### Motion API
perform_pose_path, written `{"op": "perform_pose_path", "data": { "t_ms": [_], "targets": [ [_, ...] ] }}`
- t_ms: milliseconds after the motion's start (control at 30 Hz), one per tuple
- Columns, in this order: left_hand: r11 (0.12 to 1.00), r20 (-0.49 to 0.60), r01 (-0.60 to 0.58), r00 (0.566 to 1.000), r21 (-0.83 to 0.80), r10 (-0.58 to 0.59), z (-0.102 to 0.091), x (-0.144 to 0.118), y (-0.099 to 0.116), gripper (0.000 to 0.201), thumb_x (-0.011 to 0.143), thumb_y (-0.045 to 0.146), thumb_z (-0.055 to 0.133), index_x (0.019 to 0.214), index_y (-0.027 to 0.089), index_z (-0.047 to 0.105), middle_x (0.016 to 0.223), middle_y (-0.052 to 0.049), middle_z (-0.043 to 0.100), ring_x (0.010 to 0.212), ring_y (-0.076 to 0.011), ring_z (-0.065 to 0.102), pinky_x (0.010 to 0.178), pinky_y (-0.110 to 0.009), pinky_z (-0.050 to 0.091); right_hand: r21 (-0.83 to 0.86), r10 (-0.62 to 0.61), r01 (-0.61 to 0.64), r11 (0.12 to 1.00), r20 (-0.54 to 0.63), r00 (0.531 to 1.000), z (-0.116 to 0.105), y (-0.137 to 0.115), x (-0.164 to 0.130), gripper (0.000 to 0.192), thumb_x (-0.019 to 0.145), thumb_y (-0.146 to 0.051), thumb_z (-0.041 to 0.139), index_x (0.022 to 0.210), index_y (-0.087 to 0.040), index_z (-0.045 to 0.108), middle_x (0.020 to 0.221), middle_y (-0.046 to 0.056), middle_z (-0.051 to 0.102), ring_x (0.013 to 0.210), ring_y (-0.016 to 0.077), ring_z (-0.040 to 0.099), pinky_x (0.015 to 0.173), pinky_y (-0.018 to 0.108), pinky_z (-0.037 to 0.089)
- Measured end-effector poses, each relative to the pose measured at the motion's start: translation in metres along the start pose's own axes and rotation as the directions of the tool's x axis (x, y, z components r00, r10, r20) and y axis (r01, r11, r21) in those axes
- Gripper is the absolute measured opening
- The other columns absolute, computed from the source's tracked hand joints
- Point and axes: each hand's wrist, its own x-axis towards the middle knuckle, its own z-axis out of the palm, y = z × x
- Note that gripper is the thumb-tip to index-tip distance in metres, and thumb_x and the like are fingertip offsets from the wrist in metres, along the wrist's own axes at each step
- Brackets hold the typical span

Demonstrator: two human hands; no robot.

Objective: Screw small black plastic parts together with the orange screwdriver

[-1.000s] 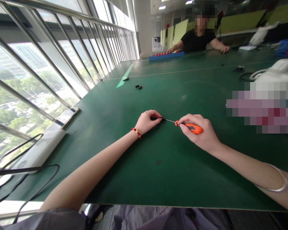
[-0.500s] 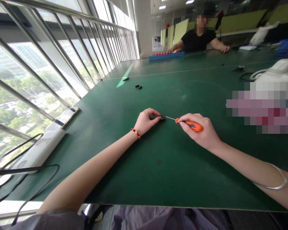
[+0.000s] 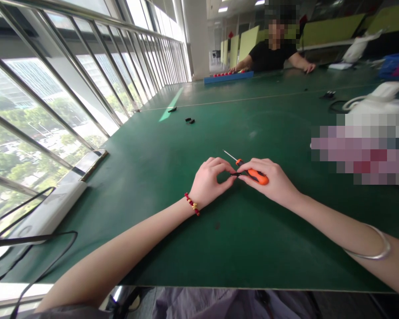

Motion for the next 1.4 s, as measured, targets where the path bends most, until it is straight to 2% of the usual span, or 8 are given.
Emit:
{"op": "perform_pose_path", "data": {
  "t_ms": [200,500,800,933,1067,1233,1333,1400],
  "targets": [
    [1.0,0.035,0.012,0.999,0.029,-0.013,0.0,-0.001,-0.001,0.008,0.082,0.026,0.061,0.085,0.02,0.065,0.096,-0.003,0.067,0.09,-0.0165,0.058,0.085,-0.032,0.046,0.004,0.019,-0.019,1.0,0.02,1.0,0.001,0.003,0.001,0.007,0.081,-0.025,0.062,0.087,-0.022,0.063,0.083,0.001,0.067,0.077,0.0179,0.06,0.078,0.034,0.043],
    [0.967,0.049,-0.049,0.998,0.251,0.037,-0.002,-0.004,0.005,0.013,0.084,0.03,0.057,0.085,0.021,0.065,0.1,-0.002,0.067,0.093,-0.0174,0.056,0.083,-0.032,0.041,0.008,0.033,-0.034,0.999,0.042,0.999,0.003,0.003,-0.001,0.009,0.081,-0.025,0.062,0.088,-0.021,0.065,0.086,0.0,0.068,0.082,0.0191,0.06,0.08,0.034,0.043],
    [0.938,0.036,0.25,0.963,0.239,-0.266,-0.007,0.003,-0.017,0.011,0.079,0.03,0.06,0.079,0.022,0.067,0.103,0.0,0.068,0.096,-0.0197,0.057,0.087,-0.034,0.043,0.033,0.098,-0.096,0.995,-0.038,0.994,-0.001,0.003,0.001,0.013,0.082,-0.021,0.059,0.093,-0.02,0.064,0.093,0.002,0.068,0.08,0.0166,0.06,0.078,0.031,0.043],
    [0.939,0.102,0.26,0.952,0.224,-0.288,-0.005,0.003,-0.025,0.011,0.078,0.029,0.06,0.08,0.022,0.069,0.099,0.0,0.069,0.095,-0.0208,0.058,0.089,-0.035,0.045,0.08,0.108,-0.107,0.991,-0.012,0.994,0.0,0.004,0.001,0.012,0.082,-0.021,0.058,0.091,-0.02,0.064,0.094,0.002,0.068,0.081,0.0168,0.061,0.078,0.032,0.044],
    [0.946,0.088,0.269,0.954,0.179,-0.288,-0.006,0.006,-0.024,0.012,0.078,0.029,0.06,0.079,0.021,0.069,0.096,-0.001,0.069,0.093,-0.0202,0.059,0.089,-0.034,0.046,0.087,0.098,-0.097,0.992,-0.004,0.995,0.001,0.003,0.001,0.012,0.081,-0.021,0.057,0.09,-0.02,0.065,0.093,0.002,0.068,0.082,0.0171,0.061,0.079,0.033,0.044],
    [0.935,-0.004,0.333,0.942,0.126,-0.335,-0.034,0.006,-0.04,0.016,0.077,0.033,0.06,0.08,0.02,0.069,0.095,-0.002,0.069,0.091,-0.0192,0.061,0.088,-0.032,0.047,0.129,0.133,-0.14,0.982,0.062,0.989,0.001,0.002,0.0,0.014,0.08,-0.023,0.057,0.091,-0.02,0.066,0.096,0.003,0.068,0.087,0.0191,0.061,0.082,0.036,0.045],
    [0.886,-0.095,0.405,0.914,0.227,-0.394,-0.071,-0.007,-0.069,0.02,0.076,0.035,0.059,0.08,0.019,0.07,0.096,-0.003,0.069,0.091,-0.0196,0.062,0.087,-0.031,0.047,0.163,0.136,-0.151,0.975,0.097,0.986,0.001,0.002,0.0,0.014,0.081,-0.025,0.057,0.091,-0.02,0.066,0.096,0.003,0.068,0.087,0.0192,0.062,0.083,0.037,0.045],
    [0.802,-0.207,0.514,0.857,0.305,-0.471,-0.1,-0.023,-0.09,0.023,0.075,0.037,0.058,0.081,0.019,0.07,0.097,-0.003,0.069,0.091,-0.0199,0.062,0.085,-0.029,0.047,0.178,0.122,-0.14,0.974,0.111,0.986,0.002,0.002,0.0,0.015,0.08,-0.025,0.057,0.091,-0.02,0.066,0.096,0.003,0.068,0.088,0.0191,0.062,0.084,0.037,0.045]
  ]
}}
